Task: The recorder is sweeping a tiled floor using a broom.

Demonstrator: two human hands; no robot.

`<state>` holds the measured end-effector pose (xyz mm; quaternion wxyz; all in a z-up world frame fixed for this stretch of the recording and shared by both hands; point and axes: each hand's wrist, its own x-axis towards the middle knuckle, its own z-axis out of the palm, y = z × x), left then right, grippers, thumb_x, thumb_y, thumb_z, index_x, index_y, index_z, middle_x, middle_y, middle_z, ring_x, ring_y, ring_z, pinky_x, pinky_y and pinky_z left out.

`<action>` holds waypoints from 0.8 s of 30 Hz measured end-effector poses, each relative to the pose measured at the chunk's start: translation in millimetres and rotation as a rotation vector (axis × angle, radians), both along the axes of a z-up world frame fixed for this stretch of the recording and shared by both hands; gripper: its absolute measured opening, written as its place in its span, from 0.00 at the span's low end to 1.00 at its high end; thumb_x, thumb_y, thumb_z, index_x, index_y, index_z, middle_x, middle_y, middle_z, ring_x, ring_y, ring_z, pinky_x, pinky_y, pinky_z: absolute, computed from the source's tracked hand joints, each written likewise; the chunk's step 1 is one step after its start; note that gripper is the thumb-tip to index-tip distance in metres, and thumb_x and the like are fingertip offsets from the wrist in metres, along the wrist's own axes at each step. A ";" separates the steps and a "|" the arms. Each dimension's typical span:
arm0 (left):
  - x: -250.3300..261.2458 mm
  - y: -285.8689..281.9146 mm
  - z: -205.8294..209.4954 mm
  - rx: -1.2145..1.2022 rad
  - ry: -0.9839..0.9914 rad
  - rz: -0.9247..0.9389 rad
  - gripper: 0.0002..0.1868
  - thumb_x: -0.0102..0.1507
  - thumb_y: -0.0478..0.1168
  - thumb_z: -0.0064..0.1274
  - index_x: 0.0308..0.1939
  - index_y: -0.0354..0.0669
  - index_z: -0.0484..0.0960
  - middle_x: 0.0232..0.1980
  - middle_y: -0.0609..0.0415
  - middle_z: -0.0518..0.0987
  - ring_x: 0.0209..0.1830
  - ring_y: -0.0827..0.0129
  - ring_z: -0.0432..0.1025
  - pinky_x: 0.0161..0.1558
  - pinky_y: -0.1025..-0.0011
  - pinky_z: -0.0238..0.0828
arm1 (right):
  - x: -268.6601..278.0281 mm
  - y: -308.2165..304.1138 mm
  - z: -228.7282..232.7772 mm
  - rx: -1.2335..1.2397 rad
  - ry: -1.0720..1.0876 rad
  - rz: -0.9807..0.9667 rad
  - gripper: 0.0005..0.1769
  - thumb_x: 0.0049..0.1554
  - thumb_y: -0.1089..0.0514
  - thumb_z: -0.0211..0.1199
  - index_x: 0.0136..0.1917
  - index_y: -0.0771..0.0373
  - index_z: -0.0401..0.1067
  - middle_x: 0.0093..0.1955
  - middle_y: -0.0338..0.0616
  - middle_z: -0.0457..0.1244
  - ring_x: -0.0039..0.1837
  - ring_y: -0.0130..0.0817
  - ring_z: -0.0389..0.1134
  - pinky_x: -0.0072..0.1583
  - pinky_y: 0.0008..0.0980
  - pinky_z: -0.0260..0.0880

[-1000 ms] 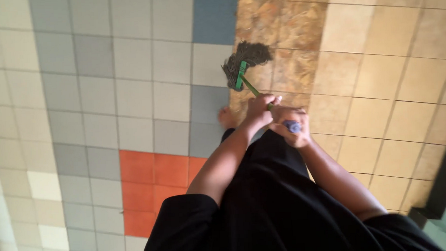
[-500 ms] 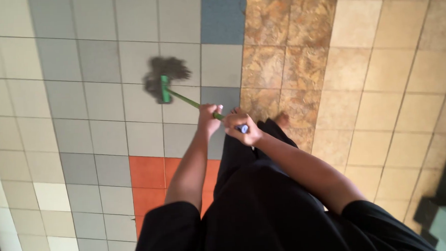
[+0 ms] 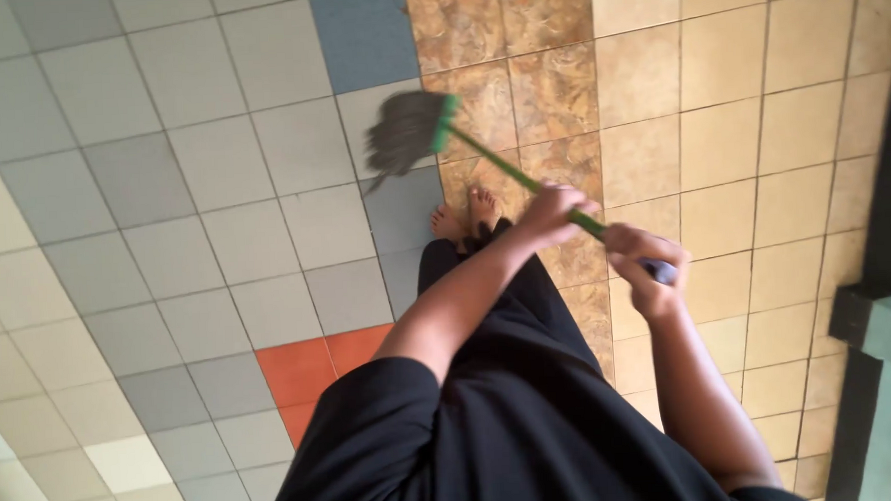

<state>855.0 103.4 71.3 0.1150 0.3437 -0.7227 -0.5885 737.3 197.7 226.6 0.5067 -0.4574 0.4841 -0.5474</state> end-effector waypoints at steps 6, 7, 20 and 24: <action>-67.8 -8.6 29.0 0.084 -0.157 -0.164 0.20 0.69 0.50 0.43 0.26 0.45 0.78 0.34 0.55 0.74 0.34 0.68 0.69 0.49 0.54 0.74 | -17.1 5.8 0.8 -0.077 -0.011 -0.318 0.09 0.51 0.73 0.55 0.34 0.67 0.59 0.35 0.45 0.58 0.38 0.34 0.58 0.51 0.35 0.60; -67.1 -14.9 36.9 0.077 -0.158 -0.151 0.20 0.69 0.50 0.43 0.26 0.45 0.78 0.34 0.55 0.74 0.34 0.68 0.69 0.49 0.54 0.74 | -22.3 6.7 -13.3 -0.084 -0.014 -0.305 0.09 0.51 0.73 0.55 0.34 0.67 0.59 0.35 0.45 0.58 0.38 0.34 0.58 0.51 0.35 0.60; 76.2 -78.6 12.1 -0.118 -0.208 0.191 0.09 0.58 0.39 0.53 0.23 0.45 0.76 0.29 0.53 0.77 0.35 0.60 0.72 0.43 0.59 0.71 | 85.7 -87.8 -22.8 -0.275 -0.111 -0.074 0.07 0.48 0.71 0.59 0.34 0.64 0.64 0.35 0.43 0.61 0.40 0.36 0.60 0.49 0.37 0.61; 174.4 -109.7 13.1 -0.246 -0.245 0.342 0.06 0.53 0.36 0.58 0.26 0.38 0.78 0.30 0.46 0.77 0.38 0.52 0.73 0.44 0.58 0.70 | 151.0 -128.4 -53.7 -0.298 -0.115 0.141 0.06 0.51 0.67 0.64 0.36 0.65 0.67 0.37 0.46 0.62 0.42 0.41 0.63 0.51 0.41 0.65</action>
